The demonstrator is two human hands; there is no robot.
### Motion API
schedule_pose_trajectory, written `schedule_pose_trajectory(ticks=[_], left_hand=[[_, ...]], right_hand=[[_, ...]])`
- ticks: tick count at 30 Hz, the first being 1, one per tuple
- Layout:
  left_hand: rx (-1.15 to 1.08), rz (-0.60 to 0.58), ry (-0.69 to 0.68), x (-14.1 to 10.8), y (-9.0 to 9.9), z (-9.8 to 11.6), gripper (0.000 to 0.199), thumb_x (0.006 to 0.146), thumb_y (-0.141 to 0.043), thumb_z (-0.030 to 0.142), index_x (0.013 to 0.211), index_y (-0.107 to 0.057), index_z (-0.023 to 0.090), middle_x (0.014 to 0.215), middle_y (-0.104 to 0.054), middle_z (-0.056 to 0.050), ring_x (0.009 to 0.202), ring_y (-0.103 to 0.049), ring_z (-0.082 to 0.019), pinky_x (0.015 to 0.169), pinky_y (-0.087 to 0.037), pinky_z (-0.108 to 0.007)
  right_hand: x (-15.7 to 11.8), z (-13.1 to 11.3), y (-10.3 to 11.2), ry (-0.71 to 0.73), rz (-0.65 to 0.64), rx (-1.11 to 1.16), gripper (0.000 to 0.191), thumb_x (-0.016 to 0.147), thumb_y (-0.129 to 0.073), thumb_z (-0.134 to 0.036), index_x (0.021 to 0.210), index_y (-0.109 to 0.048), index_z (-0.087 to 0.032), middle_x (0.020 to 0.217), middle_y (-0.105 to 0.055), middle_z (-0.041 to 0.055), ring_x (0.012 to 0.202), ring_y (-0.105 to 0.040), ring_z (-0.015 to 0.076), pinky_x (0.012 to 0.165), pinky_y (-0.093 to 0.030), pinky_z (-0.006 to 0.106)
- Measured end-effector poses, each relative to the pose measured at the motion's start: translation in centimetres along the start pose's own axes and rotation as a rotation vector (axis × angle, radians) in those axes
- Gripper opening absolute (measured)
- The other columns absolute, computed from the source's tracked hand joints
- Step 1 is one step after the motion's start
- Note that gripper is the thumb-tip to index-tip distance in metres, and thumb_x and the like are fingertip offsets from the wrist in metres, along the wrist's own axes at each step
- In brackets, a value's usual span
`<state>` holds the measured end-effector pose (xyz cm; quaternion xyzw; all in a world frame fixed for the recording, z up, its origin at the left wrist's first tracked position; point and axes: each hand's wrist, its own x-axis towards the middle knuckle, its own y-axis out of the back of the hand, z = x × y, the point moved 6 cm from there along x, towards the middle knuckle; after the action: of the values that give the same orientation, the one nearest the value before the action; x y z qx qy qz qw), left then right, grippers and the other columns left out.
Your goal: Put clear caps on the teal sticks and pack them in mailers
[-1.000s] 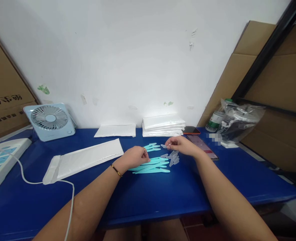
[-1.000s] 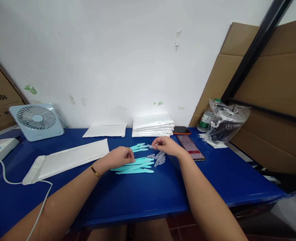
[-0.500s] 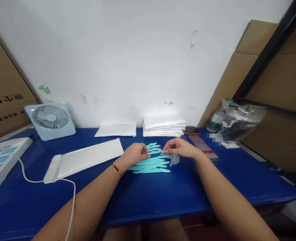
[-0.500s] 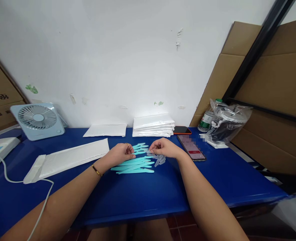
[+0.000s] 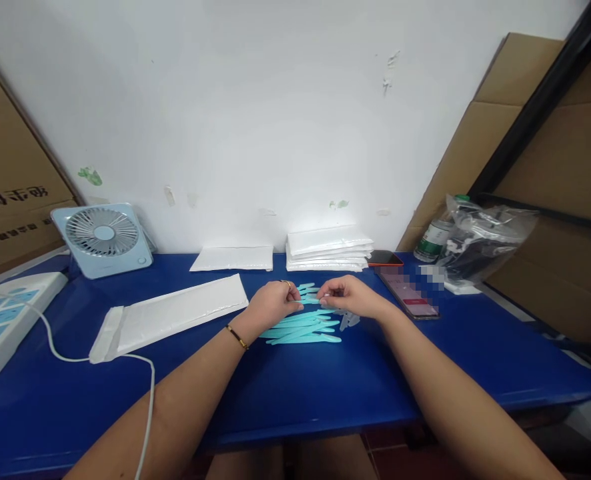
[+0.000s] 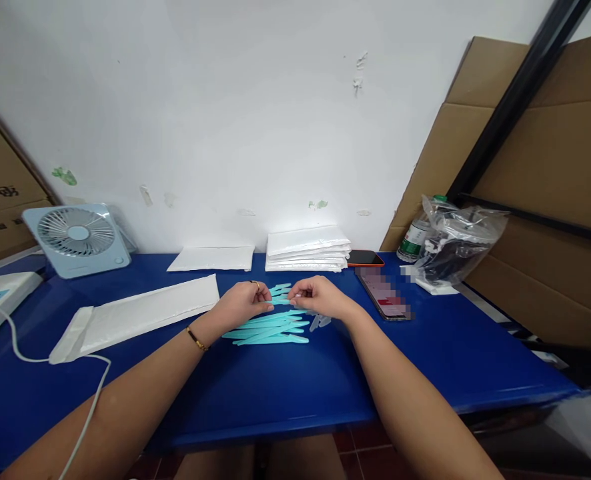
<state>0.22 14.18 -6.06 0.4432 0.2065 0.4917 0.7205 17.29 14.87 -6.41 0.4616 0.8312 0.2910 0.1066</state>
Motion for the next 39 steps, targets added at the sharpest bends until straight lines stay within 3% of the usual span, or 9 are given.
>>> schedule_pose_trajectory(ticks=[2,4,6,9,12,21,27,30,39], left_hand=[[0.093,0.139,-0.021,-0.2,1.2,0.6,0.027,0.074,-0.063,0.038,0.095,-0.061,0.021,0.096,-0.063,-0.004,0.089,-0.058,-0.02,0.072,-0.043,-0.028],[0.158,0.18,-0.042,-0.5,1.7,1.1,0.03,0.073,-0.063,0.039,0.098,-0.061,0.022,0.102,-0.061,-0.004,0.094,-0.056,-0.021,0.076,-0.042,-0.029],[0.174,0.069,-0.064,-0.7,1.1,1.3,0.027,0.073,-0.062,0.043,0.092,-0.063,0.023,0.099,-0.062,-0.003,0.091,-0.057,-0.021,0.074,-0.043,-0.028],[0.175,-0.131,-0.055,-0.9,-0.5,1.2,0.023,0.073,-0.061,0.044,0.082,-0.066,0.022,0.09,-0.064,-0.002,0.083,-0.059,-0.018,0.066,-0.042,-0.025],[0.172,-0.198,0.015,-0.9,-1.3,0.5,0.019,0.074,-0.059,0.04,0.074,-0.065,0.022,0.082,-0.066,-0.001,0.073,-0.059,-0.017,0.057,-0.039,-0.024],[0.089,-0.077,0.114,-0.6,0.6,-1.3,0.017,0.075,-0.057,0.038,0.074,-0.064,0.022,0.077,-0.067,0.0,0.07,-0.06,-0.016,0.054,-0.038,-0.023],[0.046,-0.089,0.129,-0.5,1.1,-1.8,0.018,0.075,-0.055,0.038,0.073,-0.063,0.022,0.075,-0.067,0.0,0.066,-0.059,-0.016,0.052,-0.037,-0.023],[0.051,-0.085,0.133,-0.4,1.1,-2.2,0.018,0.074,-0.056,0.038,0.073,-0.063,0.022,0.073,-0.066,0.0,0.066,-0.058,-0.016,0.053,-0.037,-0.023],[0.004,-0.105,0.102,-0.4,0.8,-1.8,0.02,0.075,-0.055,0.039,0.074,-0.063,0.021,0.073,-0.066,0.0,0.064,-0.058,-0.015,0.052,-0.037,-0.023]], right_hand=[[0.2,0.5,0.6,-0.005,0.086,-0.054,0.027,0.078,-0.06,-0.039,0.089,-0.068,-0.015,0.067,-0.06,0.0011,0.057,-0.051,0.0111,0.053,-0.04,0.023],[0.3,1.0,1.6,-0.023,0.168,-0.14,0.027,0.077,-0.06,-0.037,0.091,-0.069,-0.016,0.068,-0.062,0.0016,0.06,-0.053,0.0123,0.055,-0.041,0.023],[0.1,1.3,2.3,-0.033,0.185,-0.232,0.024,0.076,-0.061,-0.035,0.089,-0.069,-0.017,0.071,-0.063,0.0023,0.063,-0.054,0.0132,0.058,-0.043,0.024],[-0.4,1.4,2.3,-0.042,0.078,-0.296,0.019,0.072,-0.065,-0.032,0.081,-0.07,-0.017,0.077,-0.063,0.0036,0.065,-0.055,0.0133,0.059,-0.044,0.024],[-0.8,1.7,1.7,-0.069,-0.036,-0.287,0.014,0.069,-0.068,-0.028,0.077,-0.069,-0.017,0.084,-0.061,0.0046,0.067,-0.057,0.0129,0.058,-0.044,0.023],[-0.6,1.7,1.5,-0.043,-0.012,-0.353,0.014,0.072,-0.067,-0.029,0.082,-0.066,-0.018,0.081,-0.059,0.004,0.067,-0.054,0.0126,0.059,-0.043,0.024],[-0.5,1.8,1.0,-0.057,-0.062,-0.317,0.011,0.074,-0.065,-0.027,0.077,-0.064,-0.017,0.079,-0.06,0.0038,0.066,-0.055,0.0118,0.057,-0.042,0.023],[-0.5,2.0,1.4,-0.104,-0.024,-0.22,0.016,0.076,-0.064,-0.031,0.079,-0.063,-0.016,0.068,-0.059,0.001,0.06,-0.053,0.0108,0.055,-0.04,0.023],[-0.2,1.3,1.2,-0.061,0.043,-0.109,0.027,0.074,-0.066,-0.041,0.08,-0.063,-0.015,0.068,-0.058,0.0012,0.061,-0.053,0.0107,0.057,-0.041,0.023]])
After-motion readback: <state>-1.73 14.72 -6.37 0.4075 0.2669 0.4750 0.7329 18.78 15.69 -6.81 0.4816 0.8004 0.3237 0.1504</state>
